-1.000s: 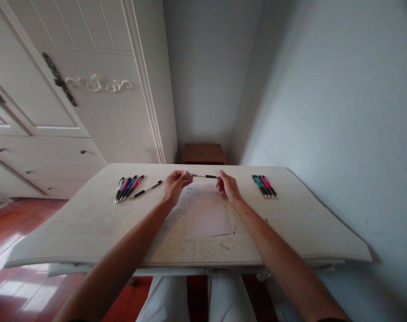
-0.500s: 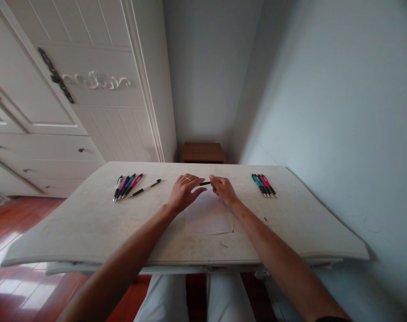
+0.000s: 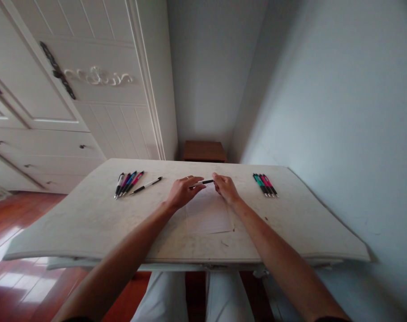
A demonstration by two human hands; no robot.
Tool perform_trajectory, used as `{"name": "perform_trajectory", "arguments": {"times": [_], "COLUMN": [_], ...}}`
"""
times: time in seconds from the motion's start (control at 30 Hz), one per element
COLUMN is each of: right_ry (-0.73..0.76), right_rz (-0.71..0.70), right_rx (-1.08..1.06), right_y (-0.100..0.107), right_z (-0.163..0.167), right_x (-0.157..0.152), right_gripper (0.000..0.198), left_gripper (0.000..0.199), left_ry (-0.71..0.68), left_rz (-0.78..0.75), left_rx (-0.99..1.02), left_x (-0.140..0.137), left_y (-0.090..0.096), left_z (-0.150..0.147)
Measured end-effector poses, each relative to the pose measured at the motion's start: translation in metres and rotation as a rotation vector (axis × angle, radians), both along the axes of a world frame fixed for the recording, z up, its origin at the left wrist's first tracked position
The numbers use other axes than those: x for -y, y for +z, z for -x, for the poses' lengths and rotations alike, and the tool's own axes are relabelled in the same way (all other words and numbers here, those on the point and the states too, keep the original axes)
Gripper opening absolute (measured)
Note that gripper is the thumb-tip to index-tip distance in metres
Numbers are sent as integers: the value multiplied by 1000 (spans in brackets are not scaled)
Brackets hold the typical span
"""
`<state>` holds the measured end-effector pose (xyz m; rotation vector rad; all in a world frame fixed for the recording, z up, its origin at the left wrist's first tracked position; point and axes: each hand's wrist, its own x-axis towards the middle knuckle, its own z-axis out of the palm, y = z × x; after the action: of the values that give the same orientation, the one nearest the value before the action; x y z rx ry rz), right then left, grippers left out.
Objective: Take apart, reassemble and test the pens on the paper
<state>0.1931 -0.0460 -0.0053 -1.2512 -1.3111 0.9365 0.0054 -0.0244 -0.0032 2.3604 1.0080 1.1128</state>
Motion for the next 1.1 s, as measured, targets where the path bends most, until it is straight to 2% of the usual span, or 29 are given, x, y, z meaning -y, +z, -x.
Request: {"name": "perform_trajectory", "arguments": {"times": [0.2,0.4,0.5,0.73,0.87,0.97,1.1], "right_ry": [31,36,49,57,-27,-91,-120], "right_rz": [6,-78,-102,-139,-99,-53,-13], "right_rx": [-7,114,150,166,128,36,-79], "right_y": [1,-1,0,2,-2,-7,-9], "right_z": [2,-1,-1,0,-4,-9,-12], "right_x": [2,4,6,8,1,-5,-9], "right_gripper": [49,51,52,50,50,49,48], "left_gripper": [24,25,27,36,49,65,50], "left_ry": [-7,-76,-103,-136,-179,-172,-116], "left_rz": [-30,67,174,542,665,671,628], "left_rx": [2,49,68,140,312,471,536], "left_x": [-1,-2,-1,-3,-9,-15,-21], "left_y": [0,2,5,11,11,8,6], "left_z": [0,0,1,4,5,7,10]}}
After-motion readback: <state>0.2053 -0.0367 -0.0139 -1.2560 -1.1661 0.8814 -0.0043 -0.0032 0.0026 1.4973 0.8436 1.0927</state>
